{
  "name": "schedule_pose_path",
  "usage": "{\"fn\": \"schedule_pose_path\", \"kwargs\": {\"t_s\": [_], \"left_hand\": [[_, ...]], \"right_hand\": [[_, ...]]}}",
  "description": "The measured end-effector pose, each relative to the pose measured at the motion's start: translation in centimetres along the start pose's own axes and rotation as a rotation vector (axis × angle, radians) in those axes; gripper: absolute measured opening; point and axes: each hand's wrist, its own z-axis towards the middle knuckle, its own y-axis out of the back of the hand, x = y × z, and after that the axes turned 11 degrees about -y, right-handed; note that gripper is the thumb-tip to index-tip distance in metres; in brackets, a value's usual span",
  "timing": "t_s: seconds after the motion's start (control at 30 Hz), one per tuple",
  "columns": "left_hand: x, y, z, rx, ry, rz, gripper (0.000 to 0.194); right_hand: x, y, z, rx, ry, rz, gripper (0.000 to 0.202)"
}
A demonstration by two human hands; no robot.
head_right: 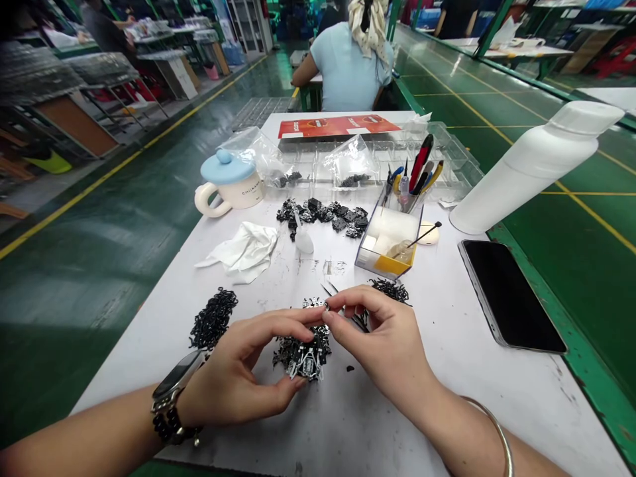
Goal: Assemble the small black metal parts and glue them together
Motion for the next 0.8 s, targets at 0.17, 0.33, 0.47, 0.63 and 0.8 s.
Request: {"fn": "schedule_pose_path", "kwargs": {"t_s": [0.17,0.33,0.47,0.63,0.8], "left_hand": [[-0.3,0.0,0.0,-0.023,0.017,0.056,0.037],[-0.4,0.2,-0.1,-0.054,0.044,0.078,0.036],[-0.5,0.2,-0.1,-0.073,0.082,0.109,0.037],[-0.5,0.3,0.0,-0.084,0.085,0.117,0.037],[-0.5,0.2,-0.3,-0.107,0.118,0.099,0.038]], "right_hand": [[-0.3,0.8,0.3,0.077,0.125,0.228,0.013],[-0.2,0.5,0.0,0.285,0.21,0.201,0.013],[-0.3,-0.3,-0.4,0.381,0.145,0.158,0.015],[-0.5,-0.4,-0.3,0.41,0.072,0.149,0.013],[-0.4,-0.3,-0.2,0.417,0.072,0.158,0.013]]}}
